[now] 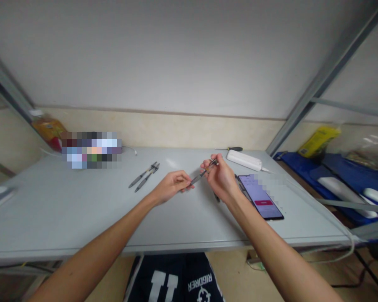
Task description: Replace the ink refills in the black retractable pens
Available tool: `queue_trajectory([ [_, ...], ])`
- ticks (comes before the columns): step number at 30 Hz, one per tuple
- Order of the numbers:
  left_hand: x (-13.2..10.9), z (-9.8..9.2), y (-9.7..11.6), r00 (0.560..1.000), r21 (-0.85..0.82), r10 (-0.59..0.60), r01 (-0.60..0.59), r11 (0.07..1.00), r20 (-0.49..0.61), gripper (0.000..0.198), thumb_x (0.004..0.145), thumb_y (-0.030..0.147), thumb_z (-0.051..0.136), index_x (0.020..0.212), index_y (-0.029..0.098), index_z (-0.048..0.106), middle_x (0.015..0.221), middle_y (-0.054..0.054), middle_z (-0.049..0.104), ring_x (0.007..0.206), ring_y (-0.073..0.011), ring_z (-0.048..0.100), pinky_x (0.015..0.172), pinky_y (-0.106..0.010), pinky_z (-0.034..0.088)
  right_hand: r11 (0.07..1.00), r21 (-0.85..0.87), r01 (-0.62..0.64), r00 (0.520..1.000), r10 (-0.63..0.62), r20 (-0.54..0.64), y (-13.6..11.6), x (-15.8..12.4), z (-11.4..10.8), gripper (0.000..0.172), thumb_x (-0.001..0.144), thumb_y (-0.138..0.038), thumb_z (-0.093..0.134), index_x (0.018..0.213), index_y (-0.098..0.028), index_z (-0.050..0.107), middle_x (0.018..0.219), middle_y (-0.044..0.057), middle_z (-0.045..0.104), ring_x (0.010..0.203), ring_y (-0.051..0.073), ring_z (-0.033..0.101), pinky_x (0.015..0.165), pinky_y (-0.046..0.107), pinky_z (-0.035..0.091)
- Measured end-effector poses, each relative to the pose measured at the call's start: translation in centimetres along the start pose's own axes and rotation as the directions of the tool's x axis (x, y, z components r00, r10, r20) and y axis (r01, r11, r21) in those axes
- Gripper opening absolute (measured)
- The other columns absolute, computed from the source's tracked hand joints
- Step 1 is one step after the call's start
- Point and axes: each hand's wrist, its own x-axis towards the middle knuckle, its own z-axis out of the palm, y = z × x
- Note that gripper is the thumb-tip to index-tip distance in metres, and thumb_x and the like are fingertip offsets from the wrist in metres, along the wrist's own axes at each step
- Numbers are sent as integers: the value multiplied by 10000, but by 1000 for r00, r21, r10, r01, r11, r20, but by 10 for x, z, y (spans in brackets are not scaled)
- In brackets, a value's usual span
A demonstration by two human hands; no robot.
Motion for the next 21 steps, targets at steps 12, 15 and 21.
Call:
queue_trajectory([
  [12, 6, -23, -5, 893, 588, 294, -41, 808, -341, 164, 800, 301, 503, 707, 179, 558, 618, -10, 593, 588, -134, 525, 603, -251, 383, 908, 372, -192, 980, 194, 33, -35, 14, 10, 314, 823, -328, 304, 532, -213, 284, 384, -96, 123, 338, 73, 42, 316, 191, 66],
  [15, 5, -26, -7, 885, 765, 363, -11, 644, -293, 166, 806, 275, 481, 686, 188, 553, 626, -21, 589, 609, -154, 527, 632, -273, 379, 904, 372, -211, 976, 215, 31, -37, 13, 12, 298, 807, -319, 310, 531, -216, 270, 383, -100, 114, 336, 71, 42, 305, 186, 79],
  [21, 4, -28, -9, 897, 888, 373, 45, 459, -238, 142, 810, 243, 460, 718, 200, 560, 658, -54, 587, 717, -214, 519, 688, -318, 368, 889, 400, -225, 974, 206, 91, -39, 13, 12, 281, 789, -340, 285, 535, -221, 305, 383, -98, 120, 329, 76, 56, 296, 191, 103],
])
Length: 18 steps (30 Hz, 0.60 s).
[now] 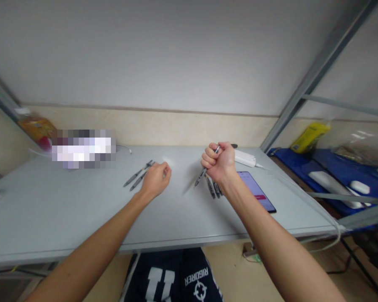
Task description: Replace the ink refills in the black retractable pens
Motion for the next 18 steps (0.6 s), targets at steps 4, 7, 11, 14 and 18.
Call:
queue_trajectory([
  [4, 0, 0, -1, 1000, -19, -22, 22, 1000, 9, 116, 789, 222, 478, 715, 202, 565, 660, -54, 590, 726, -216, 512, 701, -321, 371, 1000, -11, 2, 1000, -1, 22, -1, 0, 1, 253, 784, -303, 312, 547, -217, 329, 380, -99, 124, 327, 76, 54, 293, 186, 111],
  [7, 0, 1, 0, 1000, -40, -27, 28, 999, 14, 120, 792, 229, 476, 710, 203, 561, 668, -53, 595, 727, -215, 520, 696, -317, 373, 1000, -12, 4, 999, -3, 36, -1, -2, 3, 312, 806, -407, 301, 563, -218, 350, 391, -102, 137, 330, 74, 68, 293, 180, 130],
  [11, 0, 1, 0, 999, -46, -24, 25, 999, 21, 130, 795, 234, 471, 698, 206, 553, 659, -49, 589, 713, -209, 529, 687, -307, 375, 1000, -30, -7, 1000, 8, 21, 0, -3, 4, 300, 803, -374, 297, 552, -217, 346, 384, -102, 135, 329, 72, 61, 297, 180, 115],
  [14, -1, 2, -1, 1000, -103, -16, 17, 995, 3, 119, 779, 231, 489, 680, 208, 551, 638, -46, 583, 692, -208, 524, 686, -312, 372, 998, -60, -5, 1000, 6, 12, 2, -4, 4, 257, 784, -289, 307, 541, -212, 342, 375, -101, 128, 324, 71, 54, 302, 176, 101],
  [18, -1, 3, -2, 1000, -122, -19, 21, 992, 15, 103, 770, 232, 497, 692, 207, 560, 646, -43, 588, 697, -203, 529, 694, -313, 379, 998, -61, -4, 999, 6, 39, 2, -4, 2, 285, 783, -390, 323, 564, -214, 372, 388, -104, 144, 324, 70, 79, 298, 177, 129],
])
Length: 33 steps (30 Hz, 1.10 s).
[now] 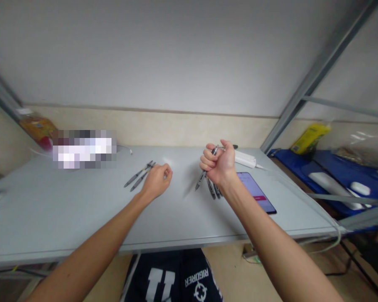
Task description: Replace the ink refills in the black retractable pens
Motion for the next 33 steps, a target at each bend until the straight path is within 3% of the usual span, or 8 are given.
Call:
queue_trajectory([
  [6, -1, 1, 1, 1000, 36, 13, -14, 999, 20, 118, 783, 231, 485, 700, 207, 566, 648, -43, 590, 699, -203, 537, 686, -303, 385, 1000, 5, -18, 1000, 18, -10, -2, 0, 0, 239, 780, -295, 302, 562, -214, 356, 382, -100, 124, 337, 75, 48, 299, 180, 108],
  [12, -1, 2, -2, 999, 9, 29, -29, 1000, 23, 104, 768, 207, 508, 688, 209, 573, 635, -36, 580, 676, -196, 524, 672, -293, 370, 1000, 13, -6, 1000, 6, -10, -4, -2, 4, 327, 806, -440, 286, 585, -218, 378, 397, -105, 127, 346, 72, 60, 307, 178, 110],
  [17, -1, 2, -2, 999, -15, 42, -42, 999, 4, 98, 753, 200, 520, 673, 209, 575, 621, -39, 581, 659, -201, 519, 662, -299, 363, 1000, 6, -12, 1000, 12, -25, -3, -1, 2, 231, 780, -281, 294, 570, -215, 362, 386, -101, 117, 345, 76, 40, 311, 182, 83],
  [22, -1, 1, -1, 999, 43, 42, -42, 998, 20, 109, 768, 209, 498, 691, 201, 575, 640, -48, 593, 678, -202, 530, 672, -305, 378, 1000, 12, -1, 1000, 1, -19, -3, -2, 2, 287, 792, -388, 285, 582, -217, 381, 392, -103, 128, 343, 74, 58, 306, 183, 99],
  [28, -1, 1, -1, 996, 116, 49, -58, 992, 78, 142, 806, 222, 442, 728, 185, 554, 675, -44, 608, 714, -193, 539, 693, -306, 395, 1000, -12, -10, 1000, 10, -7, -3, -1, 1, 213, 763, -258, 302, 564, -212, 364, 380, -99, 122, 347, 75, 42, 314, 185, 81],
  [33, -1, 1, -1, 996, 122, 50, -59, 991, 74, 142, 805, 221, 445, 730, 179, 559, 671, -37, 616, 717, -186, 543, 694, -298, 407, 1000, -13, -17, 1000, 18, 24, -4, -2, 2, 272, 791, -351, 299, 564, -215, 363, 383, -99, 134, 350, 73, 56, 316, 183, 95],
])
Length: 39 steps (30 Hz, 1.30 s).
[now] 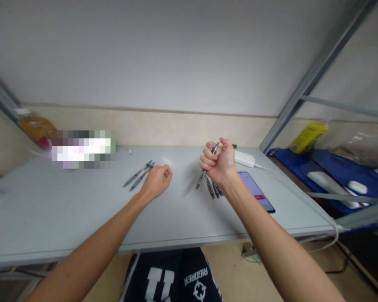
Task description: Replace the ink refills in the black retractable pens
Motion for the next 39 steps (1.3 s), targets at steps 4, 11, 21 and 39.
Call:
queue_trajectory([
  [4, 0, -1, 0, 1000, -2, -5, 5, 1000, -4, 150, 803, 221, 447, 725, 179, 568, 666, -35, 622, 701, -179, 553, 689, -295, 414, 1000, -10, 4, 1000, -4, -27, 1, 0, 0, 217, 766, -264, 300, 560, -213, 344, 381, -98, 128, 347, 73, 48, 318, 183, 85],
  [11, 0, -1, 0, 1000, 8, -8, 8, 1000, -5, 147, 798, 219, 452, 722, 178, 571, 671, -37, 623, 701, -179, 563, 692, -298, 420, 1000, -4, 14, 999, -14, -44, -1, -1, 1, 293, 799, -373, 280, 569, -214, 368, 382, -97, 137, 348, 74, 59, 323, 188, 85],
  [21, 0, -5, 0, 999, 150, -24, 30, 988, -37, 140, 813, 204, 431, 810, 170, 567, 774, -63, 625, 819, -211, 537, 789, -349, 420, 998, -60, 7, 999, -10, -47, 0, 2, -5, 299, 824, -427, 275, 648, -215, 392, 414, -94, 216, 340, 71, 143, 340, 176, 140],
  [39, -3, -19, 4, 958, 542, -286, 249, 802, -16, 331, 782, 113, 374, 1028, 120, 596, 1057, -169, 542, 1026, -307, 459, 764, -424, 426, -597, -802, -3, 955, -241, 175, 56, 15, -47, 206, 846, -251, 474, 967, -149, 606, 912, 125, 667, 909, 241, 567, 736, 313, 384],
])
